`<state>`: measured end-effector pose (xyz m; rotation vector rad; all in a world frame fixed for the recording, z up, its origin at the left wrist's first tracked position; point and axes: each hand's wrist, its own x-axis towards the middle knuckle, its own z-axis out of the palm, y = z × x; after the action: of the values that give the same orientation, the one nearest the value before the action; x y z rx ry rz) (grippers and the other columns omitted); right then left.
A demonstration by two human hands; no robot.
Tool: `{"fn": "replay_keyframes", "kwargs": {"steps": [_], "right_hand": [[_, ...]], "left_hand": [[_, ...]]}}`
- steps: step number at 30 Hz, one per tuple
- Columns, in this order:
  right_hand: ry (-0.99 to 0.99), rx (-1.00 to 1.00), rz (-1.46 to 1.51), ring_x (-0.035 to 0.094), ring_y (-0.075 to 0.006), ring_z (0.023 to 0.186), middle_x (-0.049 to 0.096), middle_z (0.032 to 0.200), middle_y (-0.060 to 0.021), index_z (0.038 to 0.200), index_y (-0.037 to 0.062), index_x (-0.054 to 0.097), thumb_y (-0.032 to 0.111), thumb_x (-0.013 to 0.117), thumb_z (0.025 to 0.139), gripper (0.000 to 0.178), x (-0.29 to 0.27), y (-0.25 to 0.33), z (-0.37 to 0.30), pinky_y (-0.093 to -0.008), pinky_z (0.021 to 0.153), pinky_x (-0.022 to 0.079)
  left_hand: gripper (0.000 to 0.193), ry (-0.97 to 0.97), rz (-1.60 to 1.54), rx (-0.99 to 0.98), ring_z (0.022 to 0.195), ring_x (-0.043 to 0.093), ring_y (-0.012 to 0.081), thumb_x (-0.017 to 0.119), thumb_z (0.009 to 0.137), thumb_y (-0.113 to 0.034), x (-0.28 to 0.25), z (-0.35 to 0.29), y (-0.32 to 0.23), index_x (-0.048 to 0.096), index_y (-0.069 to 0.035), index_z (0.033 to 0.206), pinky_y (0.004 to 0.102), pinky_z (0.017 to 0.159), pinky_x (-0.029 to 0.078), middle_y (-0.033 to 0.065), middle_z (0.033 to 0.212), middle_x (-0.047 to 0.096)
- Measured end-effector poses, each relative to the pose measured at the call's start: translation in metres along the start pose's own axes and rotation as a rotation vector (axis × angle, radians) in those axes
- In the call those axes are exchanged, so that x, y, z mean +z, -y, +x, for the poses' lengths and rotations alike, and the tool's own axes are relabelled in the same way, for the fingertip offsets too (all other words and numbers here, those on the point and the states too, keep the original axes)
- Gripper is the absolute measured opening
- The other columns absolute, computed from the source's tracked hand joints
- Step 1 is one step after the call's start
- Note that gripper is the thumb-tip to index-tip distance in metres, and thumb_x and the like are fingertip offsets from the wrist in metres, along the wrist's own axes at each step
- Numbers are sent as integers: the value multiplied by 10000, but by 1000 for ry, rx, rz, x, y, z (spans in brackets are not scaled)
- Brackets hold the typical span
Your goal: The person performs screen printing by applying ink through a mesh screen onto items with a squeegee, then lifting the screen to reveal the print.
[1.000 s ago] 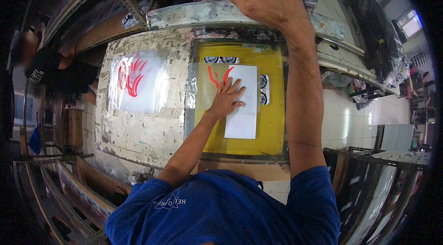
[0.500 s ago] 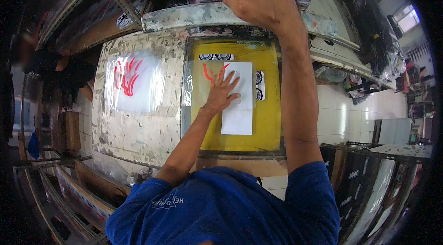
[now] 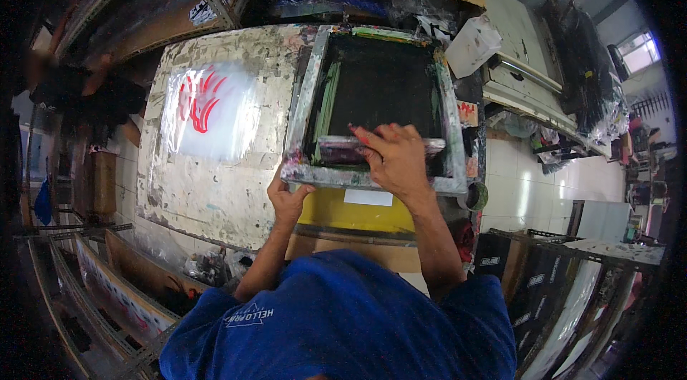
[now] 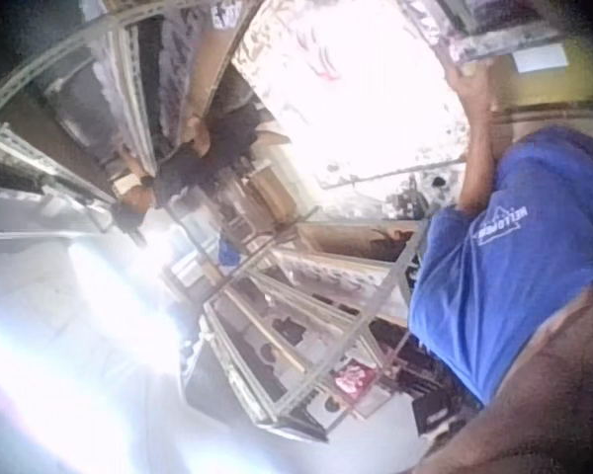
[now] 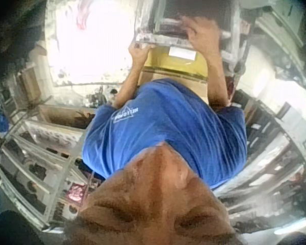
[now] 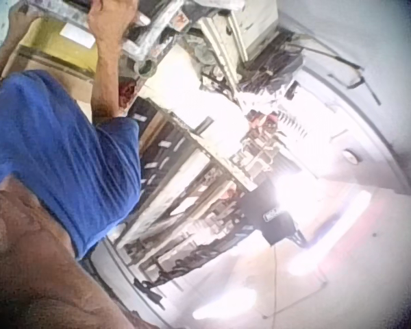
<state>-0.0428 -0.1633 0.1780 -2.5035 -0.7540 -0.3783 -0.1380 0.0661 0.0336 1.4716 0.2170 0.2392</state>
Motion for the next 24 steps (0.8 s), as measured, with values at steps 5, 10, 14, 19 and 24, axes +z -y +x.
{"fn": "replay_keyframes", "kwargs": {"steps": [5,10,14,19,24], "right_hand": [[286,59,-131,556,-284,920,595,965,-74,1257,190,619,176,756,710,564,53,-16,-36,-441,838,365],[291,133,-130,470,-272,1047,522,1044,-69,1295,200,575,114,770,594,732,94,-40,-43,-481,911,303],[75,111,-177,471,-280,1054,527,1050,-69,1262,200,593,88,731,550,734,110,-85,2,-479,906,307],[-10,69,-225,479,-283,1068,542,1057,-70,1262,205,598,99,715,586,695,121,-150,76,-467,901,313],[-28,37,-199,524,-295,1074,633,1163,-105,1232,207,645,84,699,659,589,128,-203,144,-442,919,318]], "left_hand": [[837,16,567,375,1237,455,372,893,566,-295,-14,-4,31,586,-15,1293,459,1048,357,213,1398,473],[748,26,859,401,1239,414,404,860,577,-361,-22,-9,36,632,25,1176,489,1019,356,227,1442,407],[718,25,858,376,1249,394,426,829,618,-400,-22,-9,34,633,28,1159,516,1019,325,242,1468,371],[748,51,832,348,1264,382,434,827,622,-399,-22,-10,28,601,14,1203,521,1028,308,243,1474,360],[763,22,809,387,1248,398,407,847,601,-347,-22,-10,33,585,-9,1233,512,1023,309,227,1494,357]]}}
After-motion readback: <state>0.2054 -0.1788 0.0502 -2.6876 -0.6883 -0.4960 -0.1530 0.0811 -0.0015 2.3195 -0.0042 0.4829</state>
